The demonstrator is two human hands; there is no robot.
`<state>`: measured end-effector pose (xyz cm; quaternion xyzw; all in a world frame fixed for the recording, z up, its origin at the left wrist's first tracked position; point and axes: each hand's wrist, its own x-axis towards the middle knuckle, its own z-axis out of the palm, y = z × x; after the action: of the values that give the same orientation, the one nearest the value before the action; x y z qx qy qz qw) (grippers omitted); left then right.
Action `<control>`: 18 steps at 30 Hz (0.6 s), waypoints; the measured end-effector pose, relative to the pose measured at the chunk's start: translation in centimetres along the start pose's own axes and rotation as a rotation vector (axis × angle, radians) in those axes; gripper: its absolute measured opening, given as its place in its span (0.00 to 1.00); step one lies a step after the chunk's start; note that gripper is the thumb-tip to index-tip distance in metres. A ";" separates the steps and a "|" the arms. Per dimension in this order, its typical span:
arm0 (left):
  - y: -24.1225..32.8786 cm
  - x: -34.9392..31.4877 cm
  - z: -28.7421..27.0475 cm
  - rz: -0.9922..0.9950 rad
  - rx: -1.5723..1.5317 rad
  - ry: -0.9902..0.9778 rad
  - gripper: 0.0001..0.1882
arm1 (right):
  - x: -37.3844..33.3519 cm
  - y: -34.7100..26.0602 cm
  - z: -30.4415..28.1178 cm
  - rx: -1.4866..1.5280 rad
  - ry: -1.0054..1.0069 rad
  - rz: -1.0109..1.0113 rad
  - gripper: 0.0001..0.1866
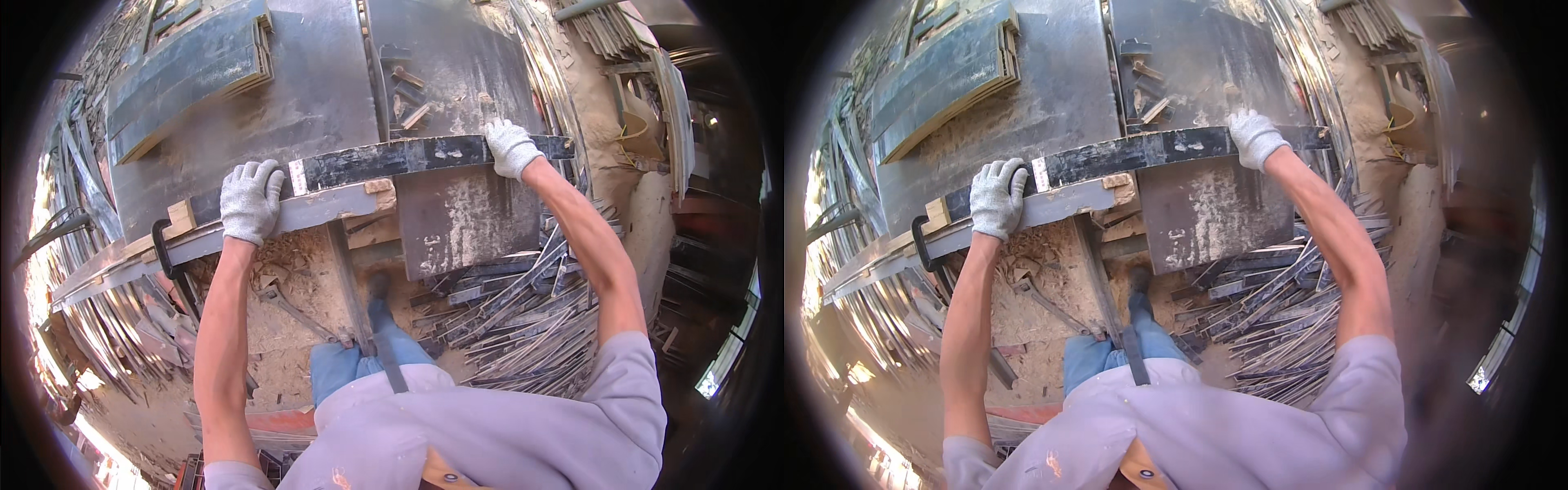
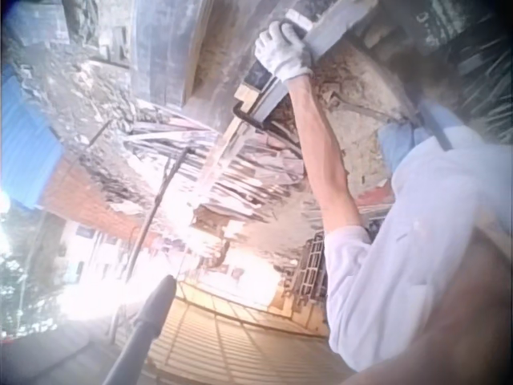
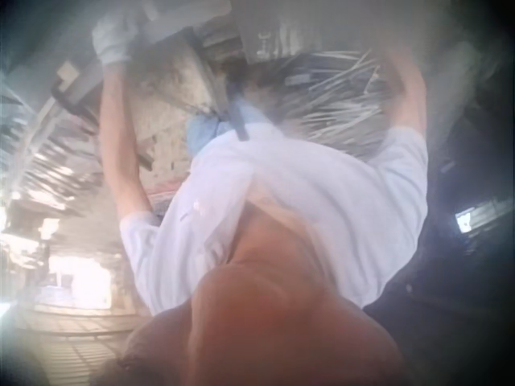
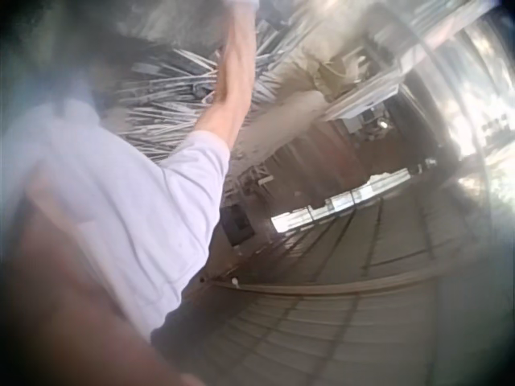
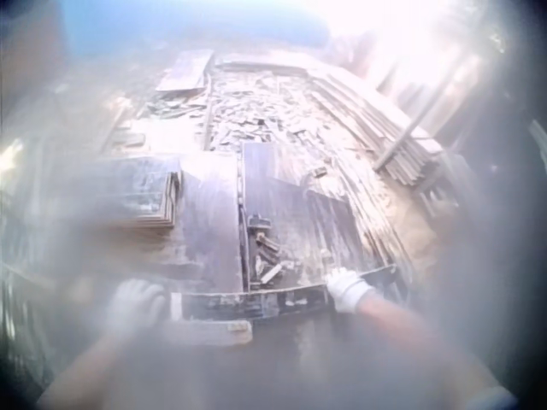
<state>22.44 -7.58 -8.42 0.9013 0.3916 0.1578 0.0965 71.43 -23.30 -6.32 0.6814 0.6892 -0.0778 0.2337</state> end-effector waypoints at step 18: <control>-0.9 -0.3 0.9 -0.043 0.020 0.013 0.13 | 0.5 -0.3 0.3 -0.050 0.046 0.019 0.22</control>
<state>21.97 -7.26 -9.63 0.8925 0.4132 0.1578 0.0883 71.20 -23.01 -6.89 0.6836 0.6895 -0.0424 0.2356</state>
